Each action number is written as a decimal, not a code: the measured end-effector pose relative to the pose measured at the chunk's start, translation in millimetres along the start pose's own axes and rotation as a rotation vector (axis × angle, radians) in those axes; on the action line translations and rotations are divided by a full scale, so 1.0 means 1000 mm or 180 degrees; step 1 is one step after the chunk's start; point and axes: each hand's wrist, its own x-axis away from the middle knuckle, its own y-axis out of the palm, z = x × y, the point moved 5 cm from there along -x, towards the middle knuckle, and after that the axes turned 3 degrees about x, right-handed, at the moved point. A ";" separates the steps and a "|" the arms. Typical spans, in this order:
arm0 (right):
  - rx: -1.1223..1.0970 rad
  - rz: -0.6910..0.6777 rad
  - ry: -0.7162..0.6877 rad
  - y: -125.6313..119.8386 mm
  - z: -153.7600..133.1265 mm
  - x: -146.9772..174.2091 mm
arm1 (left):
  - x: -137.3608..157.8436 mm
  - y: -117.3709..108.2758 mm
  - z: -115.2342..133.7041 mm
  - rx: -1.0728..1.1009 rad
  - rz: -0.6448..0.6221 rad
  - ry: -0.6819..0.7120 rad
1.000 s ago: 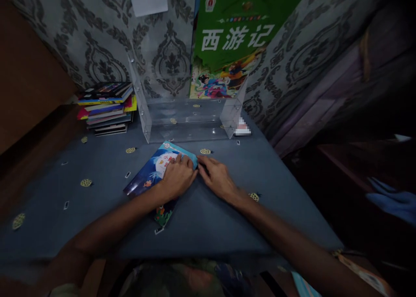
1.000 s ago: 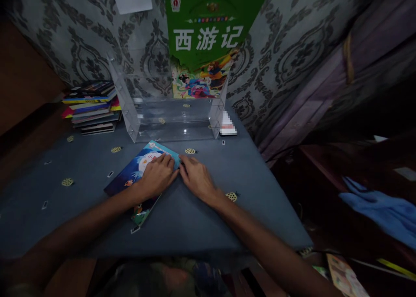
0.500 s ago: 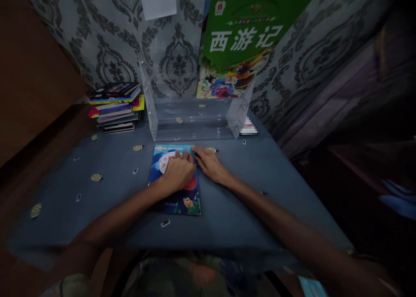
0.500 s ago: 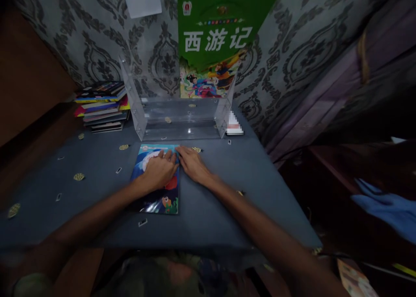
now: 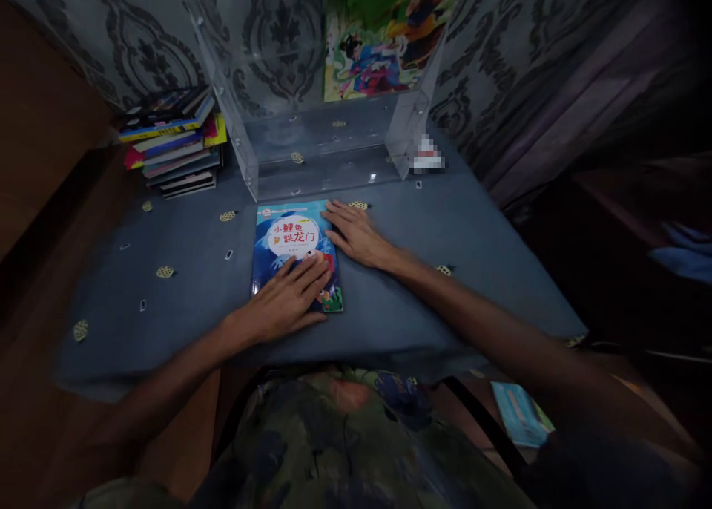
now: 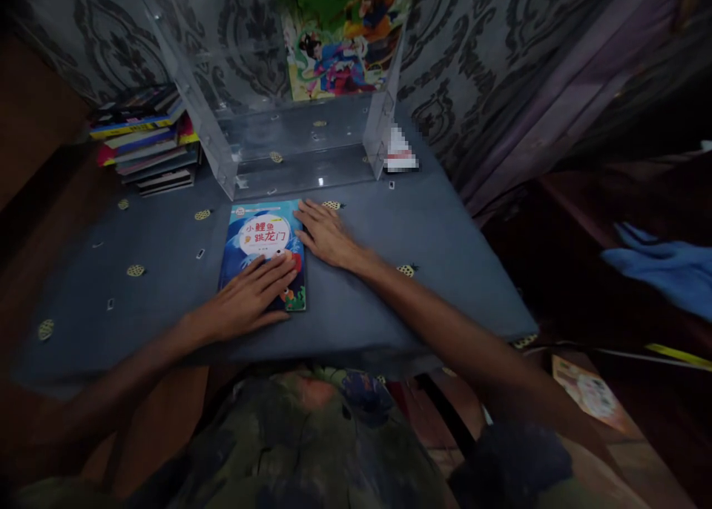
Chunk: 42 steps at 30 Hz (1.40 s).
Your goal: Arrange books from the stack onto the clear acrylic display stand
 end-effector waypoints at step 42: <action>-0.0060 -0.0653 0.0658 -0.011 -0.048 -0.006 | 0.015 0.054 -0.101 0.0563 0.1414 -0.1761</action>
